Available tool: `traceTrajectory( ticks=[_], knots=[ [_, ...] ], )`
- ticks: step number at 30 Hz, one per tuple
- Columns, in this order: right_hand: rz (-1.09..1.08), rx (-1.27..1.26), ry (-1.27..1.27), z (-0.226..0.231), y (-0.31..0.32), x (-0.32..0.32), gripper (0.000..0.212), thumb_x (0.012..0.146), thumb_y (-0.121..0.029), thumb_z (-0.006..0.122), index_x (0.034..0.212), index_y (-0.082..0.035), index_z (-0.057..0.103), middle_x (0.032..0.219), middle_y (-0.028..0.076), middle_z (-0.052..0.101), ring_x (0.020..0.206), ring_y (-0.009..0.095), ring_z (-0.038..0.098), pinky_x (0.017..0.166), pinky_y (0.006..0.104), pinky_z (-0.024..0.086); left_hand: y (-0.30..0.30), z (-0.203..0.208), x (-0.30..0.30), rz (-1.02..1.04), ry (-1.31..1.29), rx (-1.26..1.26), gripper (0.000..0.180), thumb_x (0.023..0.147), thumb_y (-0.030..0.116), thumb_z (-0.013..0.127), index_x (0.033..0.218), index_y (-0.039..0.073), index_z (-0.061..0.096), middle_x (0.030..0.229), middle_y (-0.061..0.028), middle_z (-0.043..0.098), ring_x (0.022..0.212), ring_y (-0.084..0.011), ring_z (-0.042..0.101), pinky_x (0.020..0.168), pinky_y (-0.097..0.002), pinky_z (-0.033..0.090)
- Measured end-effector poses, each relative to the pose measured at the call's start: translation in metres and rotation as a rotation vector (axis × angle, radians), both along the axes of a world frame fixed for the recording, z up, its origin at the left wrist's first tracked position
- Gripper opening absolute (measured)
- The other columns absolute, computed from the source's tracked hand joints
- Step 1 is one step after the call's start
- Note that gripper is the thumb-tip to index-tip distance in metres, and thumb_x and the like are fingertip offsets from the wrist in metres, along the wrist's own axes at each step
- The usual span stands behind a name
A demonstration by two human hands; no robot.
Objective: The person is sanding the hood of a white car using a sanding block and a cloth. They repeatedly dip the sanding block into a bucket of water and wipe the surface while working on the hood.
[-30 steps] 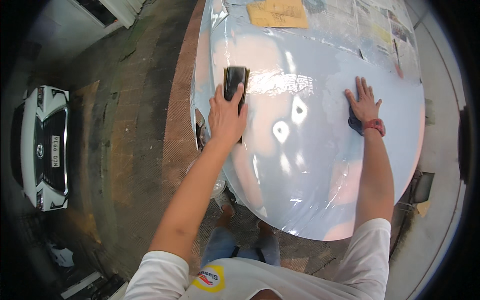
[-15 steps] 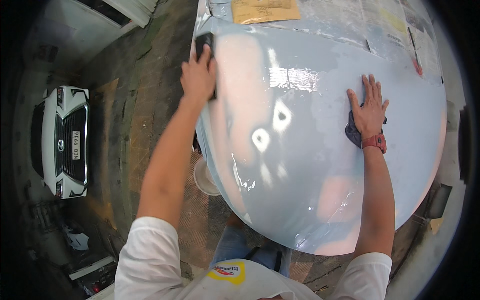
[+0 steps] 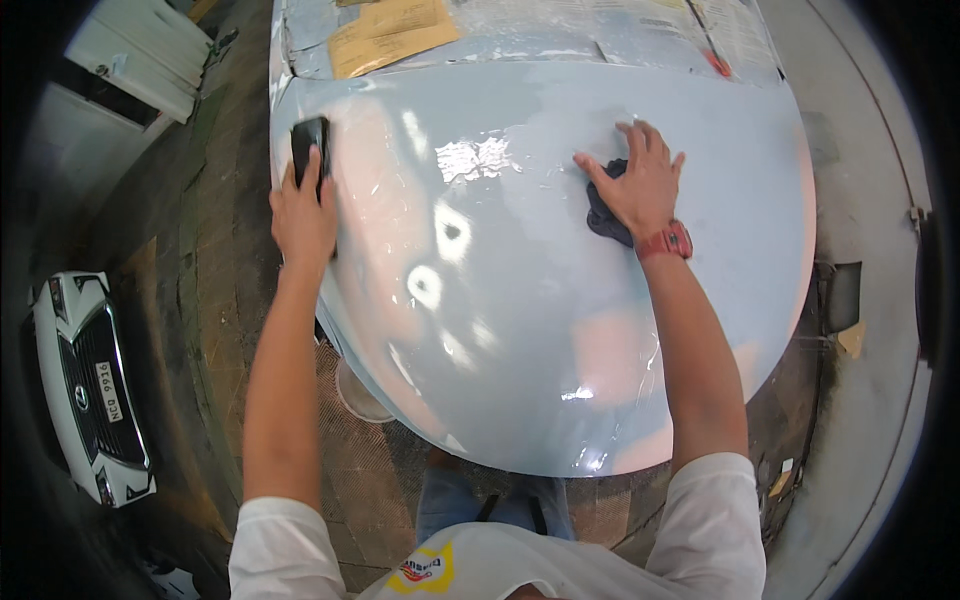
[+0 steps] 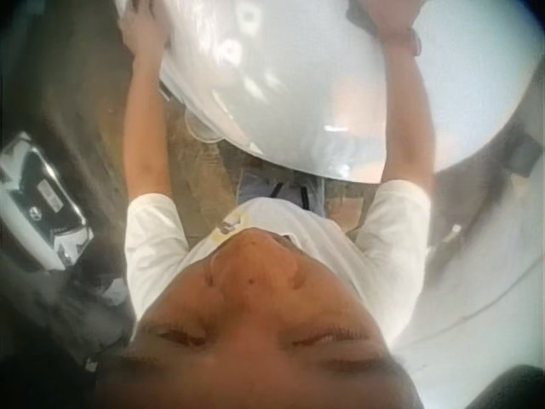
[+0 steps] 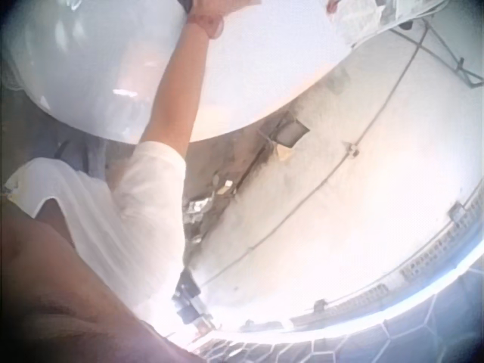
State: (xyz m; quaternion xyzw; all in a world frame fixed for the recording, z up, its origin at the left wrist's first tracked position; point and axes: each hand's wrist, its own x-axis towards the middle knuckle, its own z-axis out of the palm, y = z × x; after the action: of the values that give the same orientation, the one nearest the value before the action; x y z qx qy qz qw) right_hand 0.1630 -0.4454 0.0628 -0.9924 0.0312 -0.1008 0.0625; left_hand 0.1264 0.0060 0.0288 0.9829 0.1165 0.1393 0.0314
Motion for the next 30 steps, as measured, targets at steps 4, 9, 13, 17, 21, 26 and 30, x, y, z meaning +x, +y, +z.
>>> traceTrajectory(
  ticks=[4,9,13,17,21,26,30],
  knots=[
    [0.069,0.076,-0.123,-0.032,-0.014,-0.088,0.069,0.094,-0.057,0.077,0.151,-0.020,0.063,0.162,0.016,0.051,0.157,0.043,0.039,0.124,0.0748,0.027,-0.015,0.001,-0.073,-0.047,0.161,-0.067,0.059,0.113,0.033,0.057,0.170,0.034,0.043,0.167,-0.0195,0.048,0.135,-0.0424,0.056,0.108,-0.0530,0.055],
    [0.565,0.202,-0.173,-0.043,0.035,-0.040,0.060,0.095,-0.047,0.077,0.148,-0.021,0.065,0.161,0.015,0.053,0.158,0.045,0.036,0.125,0.0718,0.028,0.030,0.007,0.006,-0.037,-0.040,0.032,0.057,0.112,0.034,0.057,0.168,0.033,0.046,0.165,-0.0198,0.050,0.132,-0.0433,0.058,0.108,-0.0546,0.055],
    [0.415,0.128,-0.253,-0.037,0.082,0.079,0.060,0.097,-0.052,0.073,0.150,-0.026,0.064,0.159,0.011,0.056,0.157,0.043,0.038,0.126,0.0710,0.027,0.024,0.000,0.000,0.008,-0.066,0.028,0.056,0.112,0.035,0.057,0.167,0.033,0.048,0.165,-0.0201,0.051,0.131,-0.0433,0.058,0.108,-0.0540,0.054],
    [0.240,0.046,-0.302,-0.048,0.088,0.132,0.062,0.098,-0.061,0.069,0.152,-0.031,0.063,0.158,0.009,0.057,0.157,0.042,0.039,0.125,0.0751,0.024,-0.010,-0.022,-0.103,-0.199,-0.039,-0.006,0.060,0.108,0.028,0.062,0.166,0.033,0.050,0.163,-0.0195,0.052,0.123,-0.0446,0.060,0.106,-0.0532,0.054],
    [0.241,0.034,-0.319,-0.053,0.093,0.130,0.063,0.098,-0.063,0.068,0.152,-0.031,0.063,0.158,0.008,0.057,0.157,0.041,0.039,0.124,0.0761,0.024,0.011,-0.006,-0.071,-0.189,0.014,0.009,0.063,0.107,0.029,0.063,0.168,0.034,0.048,0.162,-0.0205,0.052,0.125,-0.0430,0.060,0.107,-0.0520,0.054],
    [0.253,0.026,-0.302,-0.048,0.108,0.135,0.062,0.099,-0.062,0.067,0.153,-0.032,0.062,0.160,0.006,0.056,0.158,0.040,0.039,0.124,0.0752,0.025,0.047,0.025,0.030,0.061,-0.037,-0.045,0.059,0.108,0.035,0.061,0.166,0.031,0.049,0.159,-0.0217,0.053,0.133,-0.0439,0.057,0.109,-0.0551,0.053],
    [0.212,-0.011,-0.281,-0.049,0.095,0.133,0.062,0.101,-0.061,0.066,0.155,-0.032,0.060,0.162,0.005,0.054,0.157,0.040,0.039,0.122,0.0754,0.027,-0.002,0.000,-0.037,-0.113,-0.007,-0.131,0.058,0.107,0.039,0.063,0.163,0.031,0.054,0.157,-0.0253,0.052,0.137,-0.0461,0.055,0.111,-0.0579,0.052]
  ],
)
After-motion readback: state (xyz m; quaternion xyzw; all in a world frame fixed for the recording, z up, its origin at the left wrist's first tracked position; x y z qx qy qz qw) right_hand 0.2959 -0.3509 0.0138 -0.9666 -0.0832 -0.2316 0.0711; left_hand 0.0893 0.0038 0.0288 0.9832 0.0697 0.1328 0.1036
